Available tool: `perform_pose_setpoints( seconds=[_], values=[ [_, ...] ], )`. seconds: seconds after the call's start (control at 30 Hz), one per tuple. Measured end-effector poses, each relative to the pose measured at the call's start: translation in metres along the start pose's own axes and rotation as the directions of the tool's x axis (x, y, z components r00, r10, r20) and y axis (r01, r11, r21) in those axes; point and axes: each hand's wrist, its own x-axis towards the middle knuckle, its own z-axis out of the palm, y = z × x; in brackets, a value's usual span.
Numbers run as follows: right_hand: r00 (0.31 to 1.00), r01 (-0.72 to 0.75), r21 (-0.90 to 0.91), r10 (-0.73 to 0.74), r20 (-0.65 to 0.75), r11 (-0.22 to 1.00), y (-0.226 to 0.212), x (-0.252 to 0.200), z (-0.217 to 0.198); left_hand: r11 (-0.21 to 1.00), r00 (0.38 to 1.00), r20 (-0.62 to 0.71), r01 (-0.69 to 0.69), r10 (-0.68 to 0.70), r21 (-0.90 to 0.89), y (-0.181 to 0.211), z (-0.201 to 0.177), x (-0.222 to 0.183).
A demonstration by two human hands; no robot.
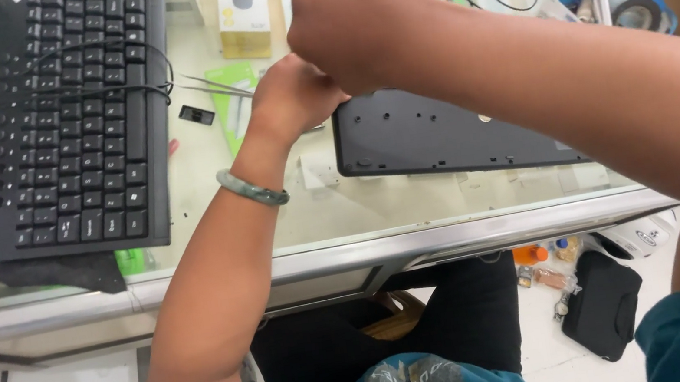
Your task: The person unscrews the back panel of a keyboard using a screwdriver and removes several screws.
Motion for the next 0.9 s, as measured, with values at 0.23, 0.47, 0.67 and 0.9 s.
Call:
perform_pose_setpoints(
  seconds=[0.23,0.47,0.67,0.9],
  values=[
    [0.922,0.243,-0.26,-0.306,-0.238,0.935,0.012,-0.01,0.032,0.994,0.994,0.026,0.108,-0.109,0.029,0.003,0.005,0.001],
    [0.996,0.079,0.061,-0.082,0.047,0.995,0.025,0.006,0.022,0.98,0.981,0.017,0.193,-0.193,-0.054,0.007,0.0,-0.002],
    [0.932,-0.222,0.318,0.105,0.346,0.922,0.032,0.02,0.034,0.969,0.973,0.048,0.23,-0.226,-0.094,0.013,-0.009,-0.01],
    [0.972,0.066,0.192,-0.02,-0.232,0.979,0.033,-0.006,0.066,0.97,0.975,0.062,0.219,-0.213,-0.103,0.012,-0.009,-0.009]
  ],
)
